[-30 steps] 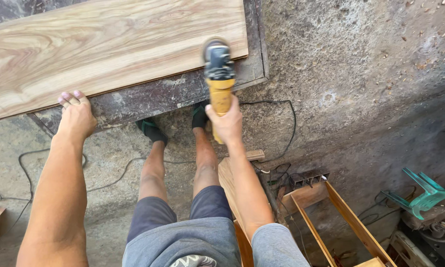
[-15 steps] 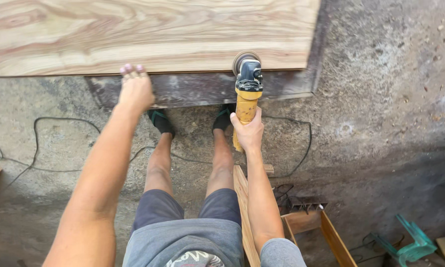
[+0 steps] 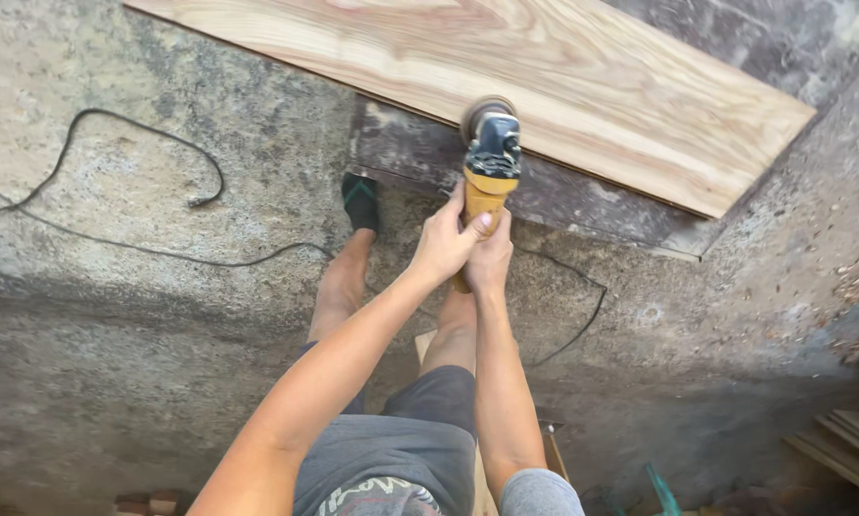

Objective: The person uses an orbital sander to smooth the surface of a wooden plank placed on a raised platform. They move the sander back and forth across the plank, occasionally repositioning the plank to access different areas.

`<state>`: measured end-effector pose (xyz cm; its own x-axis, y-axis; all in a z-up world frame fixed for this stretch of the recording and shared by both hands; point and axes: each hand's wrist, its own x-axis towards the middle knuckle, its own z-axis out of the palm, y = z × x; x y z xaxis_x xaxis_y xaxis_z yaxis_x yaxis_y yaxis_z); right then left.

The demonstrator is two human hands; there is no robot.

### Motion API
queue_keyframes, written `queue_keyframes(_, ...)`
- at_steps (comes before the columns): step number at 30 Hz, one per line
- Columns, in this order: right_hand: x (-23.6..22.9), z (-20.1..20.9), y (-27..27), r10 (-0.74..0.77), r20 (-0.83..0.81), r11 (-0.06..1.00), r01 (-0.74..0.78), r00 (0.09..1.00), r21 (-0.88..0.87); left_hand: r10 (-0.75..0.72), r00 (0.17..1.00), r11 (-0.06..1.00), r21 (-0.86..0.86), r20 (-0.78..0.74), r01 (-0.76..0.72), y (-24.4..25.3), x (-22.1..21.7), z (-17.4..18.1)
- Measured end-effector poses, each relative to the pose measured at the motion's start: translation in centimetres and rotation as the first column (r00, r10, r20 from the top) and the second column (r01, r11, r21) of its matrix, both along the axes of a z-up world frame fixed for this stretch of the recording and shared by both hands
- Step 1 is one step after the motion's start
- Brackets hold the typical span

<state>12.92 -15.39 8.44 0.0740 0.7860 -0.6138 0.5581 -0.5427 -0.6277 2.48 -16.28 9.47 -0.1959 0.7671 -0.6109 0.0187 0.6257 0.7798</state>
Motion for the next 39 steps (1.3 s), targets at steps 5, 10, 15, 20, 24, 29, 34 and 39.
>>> queue_keyframes(5,-8.3,-0.4,-0.1,0.108,-0.030,0.994,-0.107,0.994,0.020,0.139,0.989,0.989,-0.034,-0.055,-0.141,-1.0,-8.0,-0.6)
queue_keyframes(10,-13.6,0.6,0.1,0.184,-0.056,0.982,-0.182,0.981,0.042,0.258,0.966,0.961,0.095,0.032,-0.260,-2.1,-12.4,-1.3)
queue_keyframes(15,-17.3,0.9,0.0,0.286,-0.112,0.958,-0.284,0.952,0.033,0.277,0.960,0.956,-0.095,-0.023,-0.278,-3.4,-16.0,-1.5)
queue_keyframes(20,-16.4,0.5,-0.2,0.318,-0.118,0.947,-0.310,0.941,0.078,0.411,0.861,0.889,0.079,0.299,-0.452,-3.8,-15.4,-2.0)
queue_keyframes(24,-10.7,1.4,-0.4,0.200,-0.103,0.980,-0.201,0.974,-0.001,0.230,0.970,0.973,-0.023,0.074,-0.229,-2.9,-9.9,-1.3)
queue_keyframes(29,-2.3,1.0,-1.4,-0.013,-0.031,0.994,0.009,0.999,-0.112,-0.034,0.999,0.984,-0.173,0.034,0.039,-1.0,-2.1,-0.2)
queue_keyframes(34,2.9,-0.9,-2.0,-0.182,-0.047,0.981,0.185,0.982,0.063,-0.200,0.980,0.980,-0.024,-0.016,0.199,1.3,2.6,0.0)
queue_keyframes(39,1.3,-0.6,0.1,-0.155,-0.034,0.985,0.157,0.987,0.065,-0.319,0.945,0.948,-0.028,-0.069,0.318,2.8,0.3,-1.0)
